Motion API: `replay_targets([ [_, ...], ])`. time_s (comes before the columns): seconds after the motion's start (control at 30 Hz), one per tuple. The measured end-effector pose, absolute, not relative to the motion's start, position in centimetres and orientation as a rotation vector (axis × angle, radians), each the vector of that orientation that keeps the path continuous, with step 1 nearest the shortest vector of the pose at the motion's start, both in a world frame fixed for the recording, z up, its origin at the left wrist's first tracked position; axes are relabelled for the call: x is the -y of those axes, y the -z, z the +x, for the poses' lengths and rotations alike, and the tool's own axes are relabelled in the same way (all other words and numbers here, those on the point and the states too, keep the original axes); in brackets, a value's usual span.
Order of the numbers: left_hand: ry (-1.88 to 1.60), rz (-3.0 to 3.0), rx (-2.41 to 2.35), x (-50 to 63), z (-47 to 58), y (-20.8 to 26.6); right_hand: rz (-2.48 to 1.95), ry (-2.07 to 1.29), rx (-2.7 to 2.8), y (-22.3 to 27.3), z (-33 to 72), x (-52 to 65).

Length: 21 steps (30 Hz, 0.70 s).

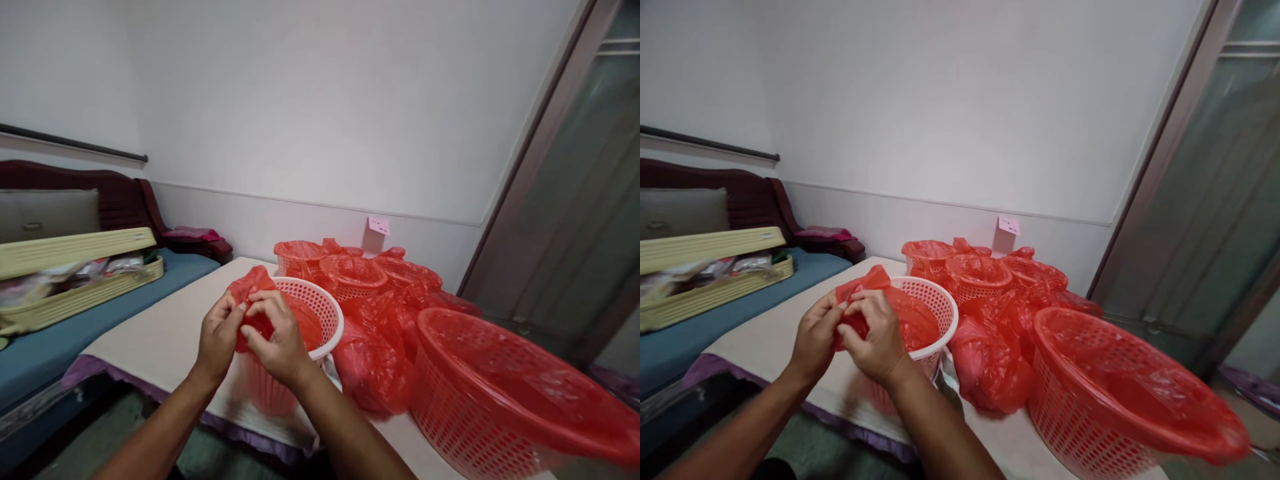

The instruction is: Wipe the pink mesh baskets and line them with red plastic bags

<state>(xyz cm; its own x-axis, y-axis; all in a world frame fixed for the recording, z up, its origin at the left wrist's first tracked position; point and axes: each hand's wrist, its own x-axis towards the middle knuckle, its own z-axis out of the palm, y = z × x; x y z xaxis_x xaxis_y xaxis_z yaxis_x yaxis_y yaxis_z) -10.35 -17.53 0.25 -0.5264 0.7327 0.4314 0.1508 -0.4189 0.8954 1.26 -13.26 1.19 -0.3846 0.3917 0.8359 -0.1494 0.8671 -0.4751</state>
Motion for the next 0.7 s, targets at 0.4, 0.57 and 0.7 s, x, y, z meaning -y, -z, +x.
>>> replay_targets([
  [0.4, -1.856, 1.197, -1.274, 25.9, -7.8, 2.7, -0.265, -0.655, 1.770, 1.8, 2.9, 17.9],
  [0.57, -2.038, 0.569, -1.179, 27.0, -7.8, 4.2, -0.163, -0.607, 1.701, 3.1, 4.1, 19.0],
  [0.7, -1.846, 0.383, -1.143, 27.6, -7.2, 5.9, 0.000, -0.747, 1.726, 5.4, 4.0, 20.2],
])
